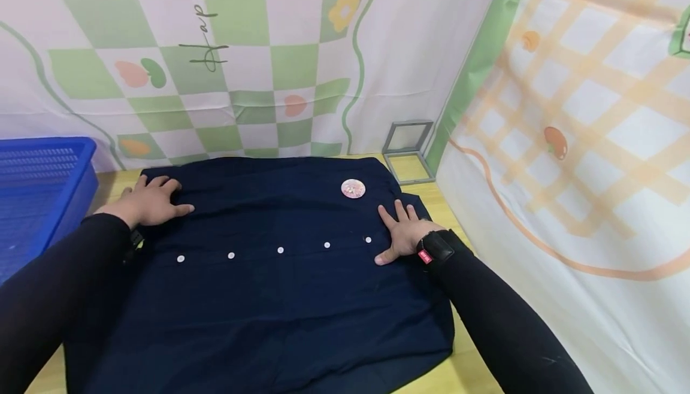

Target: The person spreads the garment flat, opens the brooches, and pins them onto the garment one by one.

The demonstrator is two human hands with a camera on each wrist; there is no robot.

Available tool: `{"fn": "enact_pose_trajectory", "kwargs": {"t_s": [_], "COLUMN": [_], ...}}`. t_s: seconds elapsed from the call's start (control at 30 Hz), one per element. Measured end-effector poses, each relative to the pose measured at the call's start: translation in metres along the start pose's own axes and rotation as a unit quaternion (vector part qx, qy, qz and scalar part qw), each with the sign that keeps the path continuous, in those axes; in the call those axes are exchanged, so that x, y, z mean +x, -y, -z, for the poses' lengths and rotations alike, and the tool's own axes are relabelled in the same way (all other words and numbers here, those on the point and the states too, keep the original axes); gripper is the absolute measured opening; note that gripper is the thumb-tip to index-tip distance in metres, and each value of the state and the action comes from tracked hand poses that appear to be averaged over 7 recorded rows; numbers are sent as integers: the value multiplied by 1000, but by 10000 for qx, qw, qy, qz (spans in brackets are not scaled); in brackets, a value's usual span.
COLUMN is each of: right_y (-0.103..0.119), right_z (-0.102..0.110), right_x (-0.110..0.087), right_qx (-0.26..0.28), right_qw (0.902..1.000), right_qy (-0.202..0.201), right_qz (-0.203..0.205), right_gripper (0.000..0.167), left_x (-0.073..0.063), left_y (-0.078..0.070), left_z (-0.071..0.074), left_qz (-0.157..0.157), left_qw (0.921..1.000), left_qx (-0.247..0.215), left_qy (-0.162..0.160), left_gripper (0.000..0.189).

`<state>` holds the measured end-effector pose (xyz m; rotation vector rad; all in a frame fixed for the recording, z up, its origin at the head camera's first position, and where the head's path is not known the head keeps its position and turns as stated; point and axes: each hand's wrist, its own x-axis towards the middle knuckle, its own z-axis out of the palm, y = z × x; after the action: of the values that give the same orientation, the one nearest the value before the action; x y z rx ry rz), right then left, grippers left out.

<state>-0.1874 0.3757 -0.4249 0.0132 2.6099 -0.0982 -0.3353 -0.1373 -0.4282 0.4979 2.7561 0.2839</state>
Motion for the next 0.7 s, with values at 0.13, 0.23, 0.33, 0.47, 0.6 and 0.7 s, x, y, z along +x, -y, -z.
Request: {"fn": "enact_pose_trajectory", "kwargs": {"t_s": [0.13, 0.23, 0.33, 0.47, 0.6, 0.7], "right_y": [-4, -4, -1, 1, 1, 2], "right_z": [0, 0, 1, 1, 2, 1], "right_x": [0, 0, -1, -3, -3, -1], "right_qx": [10, 1, -33, -75, -82, -90], "right_qw": [10000, 10000, 9999, 9999, 9999, 9999], "right_qy": [27, 11, -60, -85, -64, -51], "right_qz": [1, 34, 86, 94, 88, 73], "right_gripper": [134, 133, 132, 130, 131, 131], "left_x": [6, 9, 11, 11, 11, 9], "left_y": [5, 8, 13, 18, 23, 26], "left_z": [8, 12, 16, 23, 29, 27], "left_qz": [-30, 26, -74, -99, 163, 319], "left_qw": [9999, 9987, 9955, 9931, 9929, 9895], "left_qx": [129, 422, 657, 553, 227, 55], "left_qy": [-107, -294, -681, -1034, -1160, -1412], "left_gripper": [74, 60, 43, 33, 27, 18]}}
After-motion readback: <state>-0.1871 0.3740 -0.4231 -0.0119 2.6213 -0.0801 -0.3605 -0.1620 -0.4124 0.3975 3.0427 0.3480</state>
